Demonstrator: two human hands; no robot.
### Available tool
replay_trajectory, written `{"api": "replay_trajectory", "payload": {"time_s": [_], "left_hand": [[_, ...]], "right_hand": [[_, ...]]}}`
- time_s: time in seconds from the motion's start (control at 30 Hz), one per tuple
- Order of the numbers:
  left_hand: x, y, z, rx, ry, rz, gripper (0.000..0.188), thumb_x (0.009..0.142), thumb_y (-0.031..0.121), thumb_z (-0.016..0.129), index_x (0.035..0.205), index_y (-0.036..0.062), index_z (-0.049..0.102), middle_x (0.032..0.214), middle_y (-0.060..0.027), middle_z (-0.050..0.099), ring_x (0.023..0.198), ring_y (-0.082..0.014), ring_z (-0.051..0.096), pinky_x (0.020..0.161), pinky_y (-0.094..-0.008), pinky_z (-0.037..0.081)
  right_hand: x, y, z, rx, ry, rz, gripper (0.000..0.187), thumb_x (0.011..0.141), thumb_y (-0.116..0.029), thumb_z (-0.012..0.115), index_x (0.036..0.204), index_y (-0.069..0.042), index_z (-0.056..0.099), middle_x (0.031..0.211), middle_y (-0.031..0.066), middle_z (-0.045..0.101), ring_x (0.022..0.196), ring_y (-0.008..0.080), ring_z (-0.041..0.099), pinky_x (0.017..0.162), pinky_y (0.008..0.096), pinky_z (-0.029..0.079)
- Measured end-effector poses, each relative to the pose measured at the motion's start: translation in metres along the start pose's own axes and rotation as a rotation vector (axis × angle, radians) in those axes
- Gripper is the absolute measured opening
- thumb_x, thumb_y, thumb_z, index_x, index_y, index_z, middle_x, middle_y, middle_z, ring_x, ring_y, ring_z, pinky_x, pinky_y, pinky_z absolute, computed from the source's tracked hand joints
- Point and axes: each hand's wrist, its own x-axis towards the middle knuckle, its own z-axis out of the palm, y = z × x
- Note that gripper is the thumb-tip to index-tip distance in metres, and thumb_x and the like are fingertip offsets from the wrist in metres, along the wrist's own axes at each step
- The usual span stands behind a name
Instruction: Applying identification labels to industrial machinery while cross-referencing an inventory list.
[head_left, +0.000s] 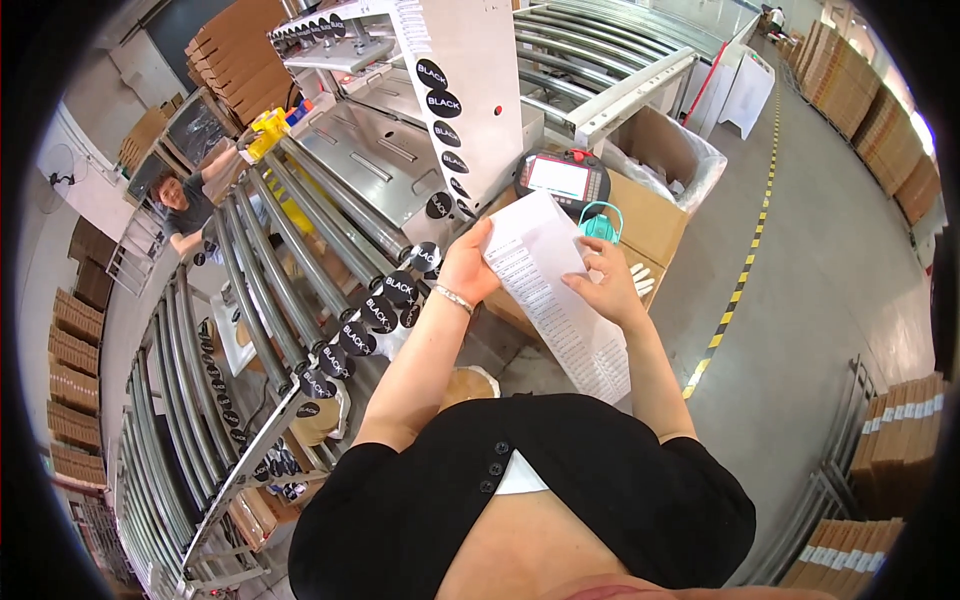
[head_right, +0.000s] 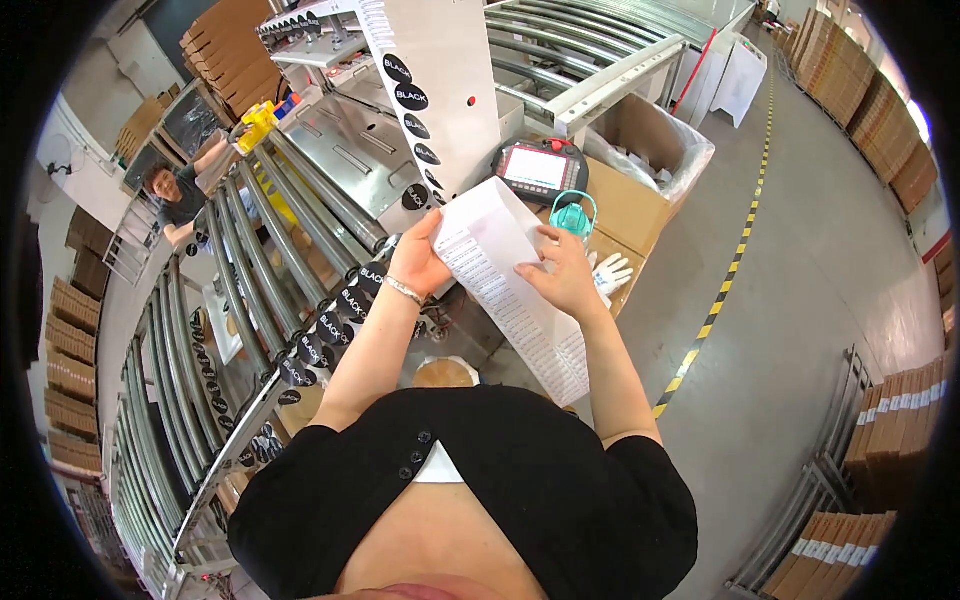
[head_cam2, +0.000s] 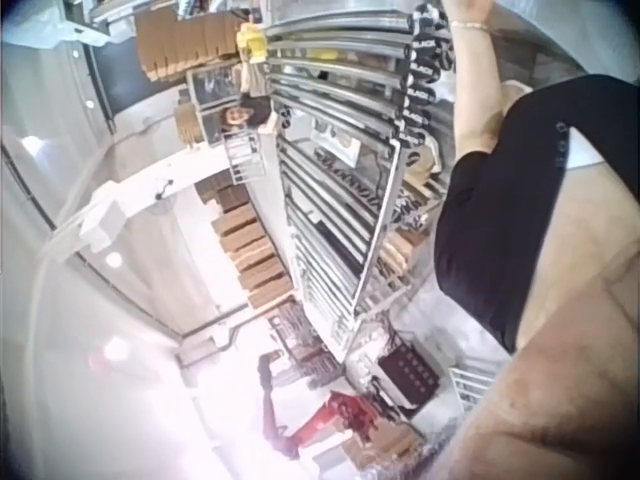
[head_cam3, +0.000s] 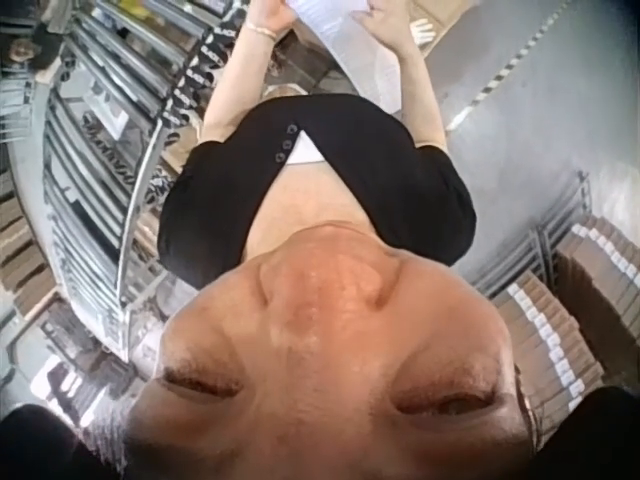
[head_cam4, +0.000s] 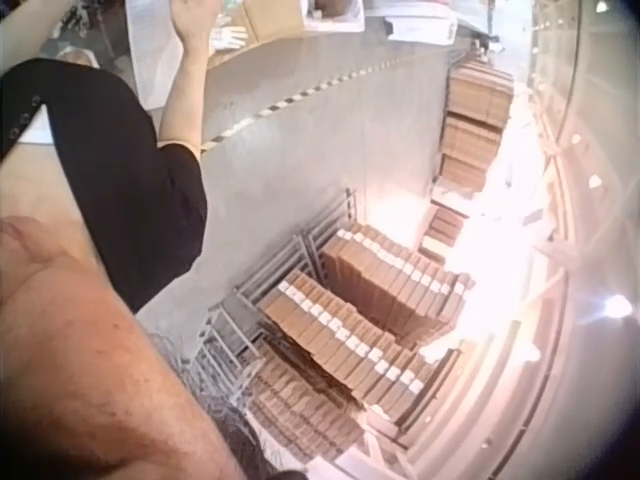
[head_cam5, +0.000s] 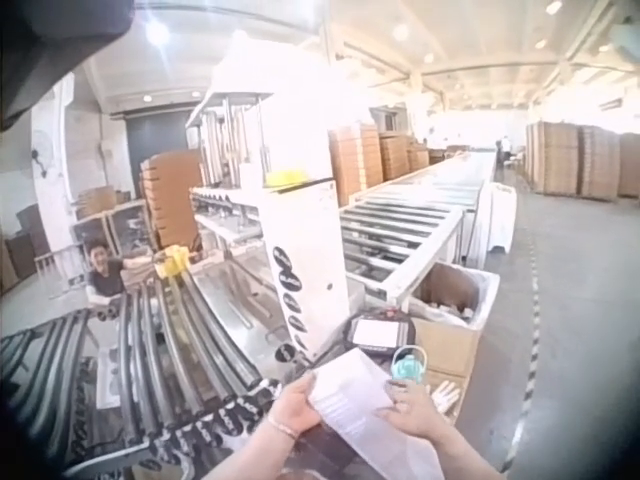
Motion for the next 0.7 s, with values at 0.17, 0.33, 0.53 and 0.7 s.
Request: {"api": "replay_trajectory", "payload": {"time_s": [0.17, 0.33, 0.53, 0.7], "left_hand": [[-0.008, 0.007, 0.012, -0.067, -0.104, -0.077, 0.038, 0.092, 0.026, 0.037, 0.115, -0.0032, 0.045, 0.118, -0.0160, 0.050, 0.110, -0.0300, 0.047, 0.097, -0.0453, 0.032], [-0.016, 0.016, 0.020, -0.110, -0.107, -0.109, 0.038, 0.092, 0.025, 0.037, 0.114, -0.0041, 0.045, 0.117, -0.0168, 0.051, 0.109, -0.0306, 0.048, 0.097, -0.0445, 0.033], [-0.027, 0.018, 0.017, -0.041, -0.136, -0.137, 0.037, 0.090, 0.023, 0.041, 0.113, -0.0052, 0.046, 0.115, -0.0172, 0.052, 0.108, -0.0293, 0.050, 0.097, -0.0428, 0.034], [-0.018, 0.041, 0.002, -0.080, -0.314, -0.120, 0.047, 0.091, 0.034, 0.036, 0.111, -0.0067, 0.048, 0.112, -0.0187, 0.054, 0.105, -0.0285, 0.052, 0.091, -0.0393, 0.040]], "right_hand": [[0.007, -0.001, 0.004, 0.423, -0.200, 0.074, 0.044, 0.067, -0.031, 0.070, 0.103, -0.008, 0.062, 0.134, 0.0177, 0.032, 0.124, 0.0323, 0.027, 0.101, 0.0395, 0.024], [0.008, 0.019, 0.014, 0.344, -0.119, -0.005, 0.046, 0.064, -0.030, 0.073, 0.104, -0.011, 0.062, 0.137, 0.0162, 0.029, 0.126, 0.0334, 0.024, 0.103, 0.0420, 0.021], [0.023, 0.010, -0.008, 0.190, -0.060, -0.073, 0.028, 0.059, -0.024, 0.077, 0.082, -0.009, 0.068, 0.133, 0.0134, 0.037, 0.123, 0.0280, 0.030, 0.099, 0.0385, 0.026], [0.041, -0.006, -0.005, 0.418, -0.229, 0.382, 0.027, 0.068, -0.019, 0.073, 0.086, -0.001, 0.065, 0.090, 0.0059, 0.062, 0.079, 0.0128, 0.058, 0.071, 0.0270, 0.046]]}}
